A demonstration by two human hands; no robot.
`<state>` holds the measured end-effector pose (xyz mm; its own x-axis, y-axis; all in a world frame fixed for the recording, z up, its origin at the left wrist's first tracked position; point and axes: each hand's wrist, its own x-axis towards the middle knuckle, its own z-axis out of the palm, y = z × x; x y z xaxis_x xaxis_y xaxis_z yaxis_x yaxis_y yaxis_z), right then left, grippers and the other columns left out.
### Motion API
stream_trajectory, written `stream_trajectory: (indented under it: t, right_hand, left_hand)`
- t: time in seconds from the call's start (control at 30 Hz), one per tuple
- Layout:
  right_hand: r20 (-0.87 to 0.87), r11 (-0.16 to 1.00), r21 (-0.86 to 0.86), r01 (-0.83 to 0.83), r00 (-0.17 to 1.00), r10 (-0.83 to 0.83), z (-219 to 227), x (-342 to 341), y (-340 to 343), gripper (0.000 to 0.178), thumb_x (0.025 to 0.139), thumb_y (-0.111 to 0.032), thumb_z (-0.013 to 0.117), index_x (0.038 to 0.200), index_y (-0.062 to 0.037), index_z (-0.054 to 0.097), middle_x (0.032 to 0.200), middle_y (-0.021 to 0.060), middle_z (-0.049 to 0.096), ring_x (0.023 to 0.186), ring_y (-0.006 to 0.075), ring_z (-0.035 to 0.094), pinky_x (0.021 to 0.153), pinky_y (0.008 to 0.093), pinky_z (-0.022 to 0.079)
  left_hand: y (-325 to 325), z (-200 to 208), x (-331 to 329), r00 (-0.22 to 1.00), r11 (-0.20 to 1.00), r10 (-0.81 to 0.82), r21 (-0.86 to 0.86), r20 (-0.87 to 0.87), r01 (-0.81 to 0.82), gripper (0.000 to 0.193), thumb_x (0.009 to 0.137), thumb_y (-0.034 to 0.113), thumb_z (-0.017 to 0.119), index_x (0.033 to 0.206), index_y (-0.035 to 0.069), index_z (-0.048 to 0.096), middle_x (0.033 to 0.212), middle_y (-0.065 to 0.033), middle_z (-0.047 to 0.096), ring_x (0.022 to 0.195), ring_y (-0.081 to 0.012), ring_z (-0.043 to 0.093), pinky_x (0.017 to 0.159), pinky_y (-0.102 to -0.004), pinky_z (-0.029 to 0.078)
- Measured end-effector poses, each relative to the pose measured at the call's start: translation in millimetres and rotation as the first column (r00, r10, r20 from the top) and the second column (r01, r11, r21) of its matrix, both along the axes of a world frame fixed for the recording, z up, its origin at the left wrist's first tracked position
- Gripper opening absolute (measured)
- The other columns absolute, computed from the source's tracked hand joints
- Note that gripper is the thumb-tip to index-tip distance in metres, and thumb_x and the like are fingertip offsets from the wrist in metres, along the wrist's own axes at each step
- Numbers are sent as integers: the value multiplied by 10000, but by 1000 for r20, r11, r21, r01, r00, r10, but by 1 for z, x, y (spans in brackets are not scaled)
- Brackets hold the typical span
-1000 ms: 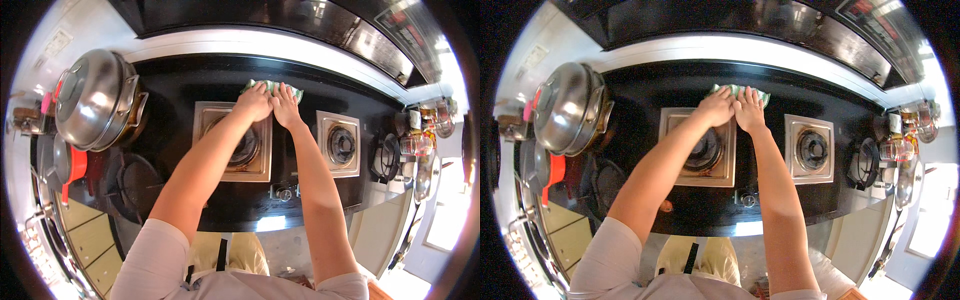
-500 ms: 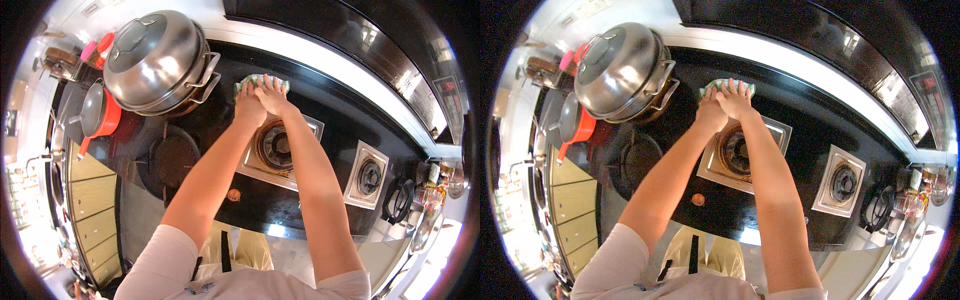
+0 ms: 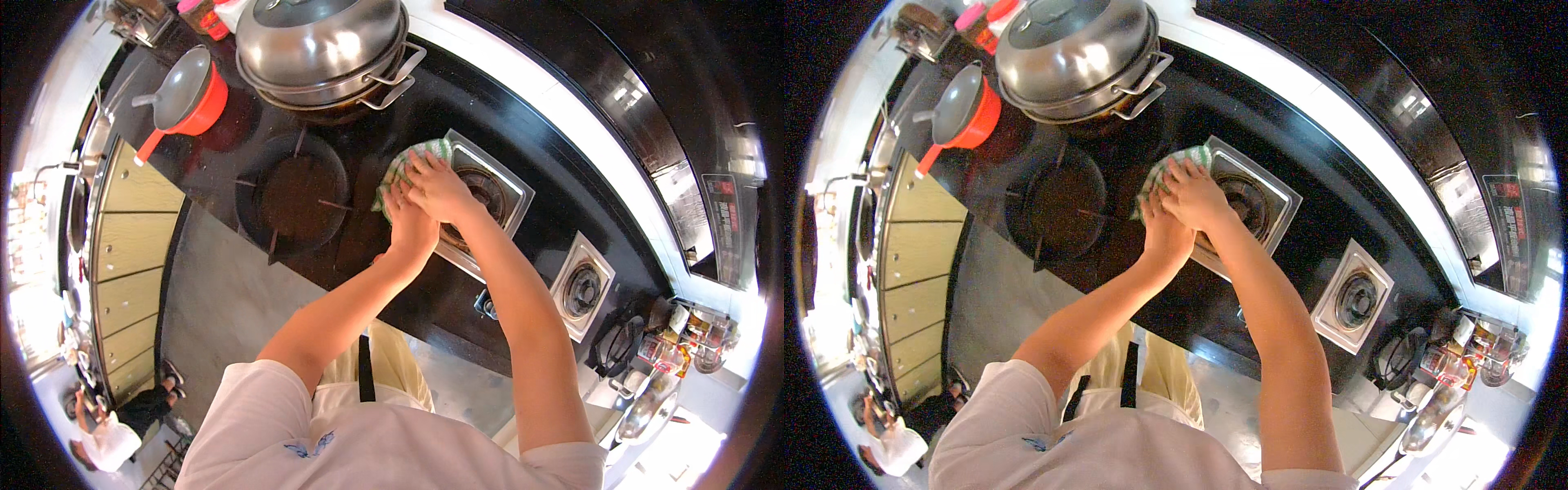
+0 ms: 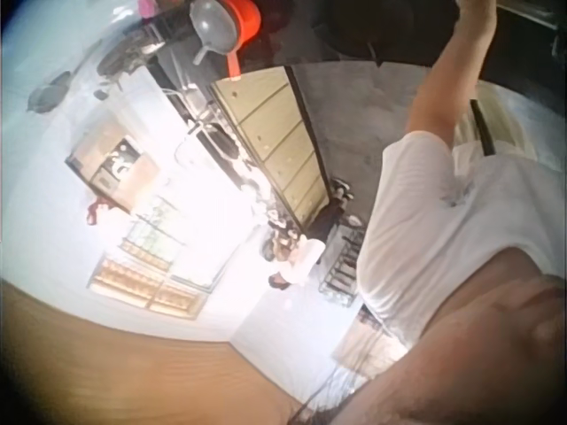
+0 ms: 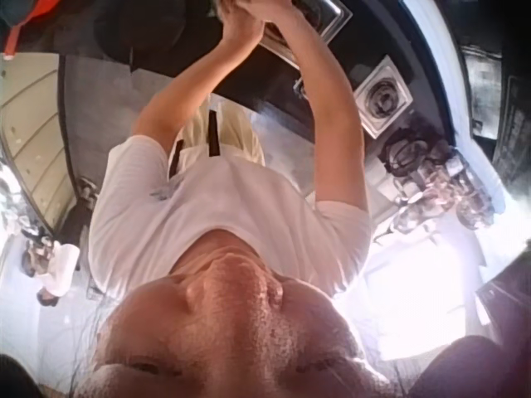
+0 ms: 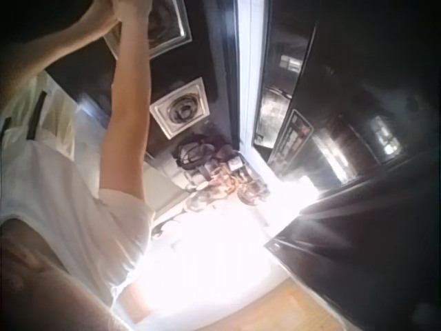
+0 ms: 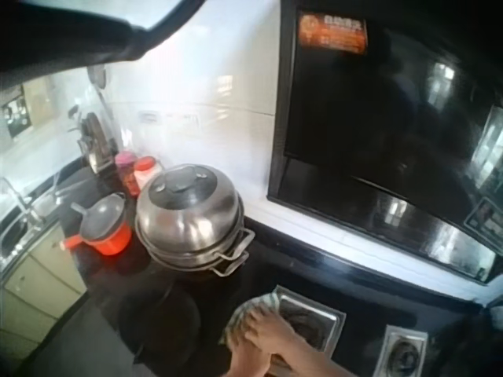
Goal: The person cleans the kitchen using a green cloth. They wipe the stovetop, the range hood, and the countertop. They also wash a wok in the sink and wipe the sink area.
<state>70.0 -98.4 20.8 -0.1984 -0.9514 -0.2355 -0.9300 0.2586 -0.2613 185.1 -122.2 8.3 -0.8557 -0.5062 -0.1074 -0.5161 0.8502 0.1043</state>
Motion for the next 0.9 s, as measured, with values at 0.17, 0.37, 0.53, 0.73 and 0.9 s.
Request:
stream_trajectory:
  t: [0.17, 0.37, 0.53, 0.73, 0.9]
  right_hand:
    - [45, 997, 9, -72, 996, 71, -1, 49, 14, 509, 958, -336, 392, 1355, -25, 464, 1526, 129, 251, 1401, 363, 219, 1155, 456, 214]
    - [46, 967, 10, -253, 967, 252, 3, 124, 41, 526, 874, -150, 507, 1369, 5, 426, 1513, 124, 276, 1407, 328, 212, 1165, 438, 200]
    - [121, 943, -261, -206, 962, 244, -10, 171, 79, 432, 799, -48, 547, 1223, 32, 553, 1415, 113, 436, 1358, 270, 346, 1109, 386, 322]
    - [426, 999, -51, 4, 904, 18, 35, 180, 108, 294, 816, -80, 576, 1102, -88, 641, 1286, 81, 560, 1099, 262, 598, 882, 342, 529]
    - [-10, 809, -587, 30, 999, -44, 71, 44, 26, 338, 773, 30, 578, 1089, -71, 637, 1277, 83, 573, 1102, 249, 608, 860, 347, 541]
  left_hand:
    - [18, 7, 60, 996, 990, 11, 142, 84, -23, 536, 948, 251, 469, 1414, 12, 354, 1423, -298, 315, 1344, -459, 267, 1071, -643, 198]
    - [22, 10, 160, 980, 983, -180, -38, -87, 177, 356, 746, 135, 574, 1075, -1, 583, 1157, -133, 525, 1072, -285, 520, 951, -424, 414]
    - [16, 14, 212, 947, 947, -154, 231, -282, 223, 327, 710, 73, 625, 1037, 57, 610, 1076, -87, 567, 1000, -272, 557, 814, -382, 496]
    - [5, 50, 216, 940, 760, -189, 564, -286, 324, 361, 692, 40, 673, 1049, 71, 631, 1003, -99, 601, 879, -293, 593, 732, -386, 521]
    - [-51, 87, 71, 849, 925, -120, 252, -514, 283, 468, 695, -42, 619, 1154, 16, 548, 1044, -143, 539, 938, -326, 525, 782, -391, 490]
